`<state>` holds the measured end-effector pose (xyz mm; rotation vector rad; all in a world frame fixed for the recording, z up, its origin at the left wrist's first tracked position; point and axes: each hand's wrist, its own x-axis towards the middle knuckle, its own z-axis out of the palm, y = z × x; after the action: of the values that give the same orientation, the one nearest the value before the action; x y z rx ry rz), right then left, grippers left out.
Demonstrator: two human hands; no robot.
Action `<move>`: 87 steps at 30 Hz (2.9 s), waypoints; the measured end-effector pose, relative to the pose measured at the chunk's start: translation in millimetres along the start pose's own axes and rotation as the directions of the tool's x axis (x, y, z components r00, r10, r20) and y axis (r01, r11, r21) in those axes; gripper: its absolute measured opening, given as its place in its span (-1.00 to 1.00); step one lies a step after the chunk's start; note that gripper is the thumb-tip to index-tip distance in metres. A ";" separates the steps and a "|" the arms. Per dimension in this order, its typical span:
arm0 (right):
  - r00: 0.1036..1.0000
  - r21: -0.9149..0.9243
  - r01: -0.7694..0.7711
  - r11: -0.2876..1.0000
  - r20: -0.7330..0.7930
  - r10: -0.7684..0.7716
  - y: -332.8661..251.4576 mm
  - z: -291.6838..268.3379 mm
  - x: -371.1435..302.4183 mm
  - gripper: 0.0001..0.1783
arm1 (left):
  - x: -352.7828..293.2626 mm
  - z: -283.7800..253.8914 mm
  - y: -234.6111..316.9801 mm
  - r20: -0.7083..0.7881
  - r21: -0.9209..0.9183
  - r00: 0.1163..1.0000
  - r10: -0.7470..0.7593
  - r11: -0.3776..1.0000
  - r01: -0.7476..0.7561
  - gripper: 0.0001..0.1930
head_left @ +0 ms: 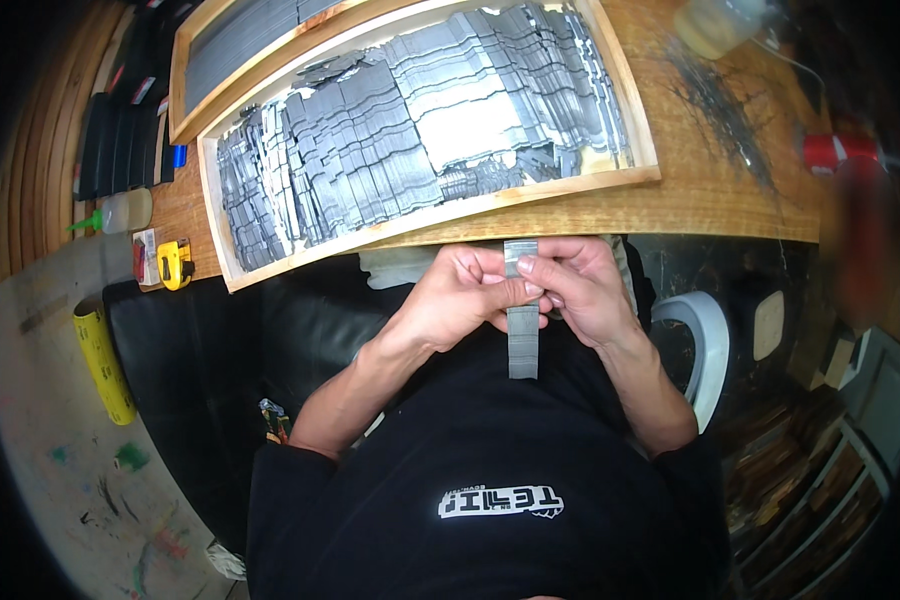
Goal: The person assembles small gray metal strips by hand, folding and interlocking them into a larger grid-like structure within a wooden frame. They repeatedly pick up individual strips, align them, and press them into place, occasionally wiping the surface with a cloth.
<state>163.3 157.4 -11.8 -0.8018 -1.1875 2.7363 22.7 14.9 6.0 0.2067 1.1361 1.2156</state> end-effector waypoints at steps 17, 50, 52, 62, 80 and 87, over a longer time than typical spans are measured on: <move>0.786 -0.725 0.570 0.386 0.344 -0.514 -98.1 92.0 -15.6 -0.87 | -58.4 19.8 60.1 0.026 0.534 0.790 0.613 0.659 -0.529 -0.92; 0.893 -0.999 0.025 -0.029 0.035 -0.449 -264.9 120.5 338.2 -0.73 | 1.6 -118.7 216.2 0.252 0.967 0.711 0.656 -0.151 -0.204 -0.50; 0.896 -0.999 0.025 -0.046 0.043 -0.442 -262.4 121.3 338.5 -0.72 | 1.7 -125.3 209.0 0.338 0.941 0.590 0.733 -0.255 -0.222 -0.52; 0.900 -0.993 0.025 -0.118 0.074 -0.430 -256.6 126.6 341.1 -0.66 | -5.2 -121.5 219.3 0.293 0.953 0.663 0.689 -0.153 -0.263 -0.56; 0.938 -0.956 0.229 -0.181 0.266 -0.221 -225.7 189.6 333.6 -0.56 | 18.6 -155.5 214.5 0.269 0.937 0.495 0.826 -0.105 -0.334 -0.49; 0.969 -0.935 0.233 0.267 0.247 0.018 -207.6 234.0 322.6 -0.69 | 8.7 -157.4 226.8 0.253 0.931 0.512 0.821 -0.063 -0.358 -0.62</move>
<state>-259.3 226.7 124.0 -0.3459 -2.9076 1.6730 -242.3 47.0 77.2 1.7201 2.2427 1.1762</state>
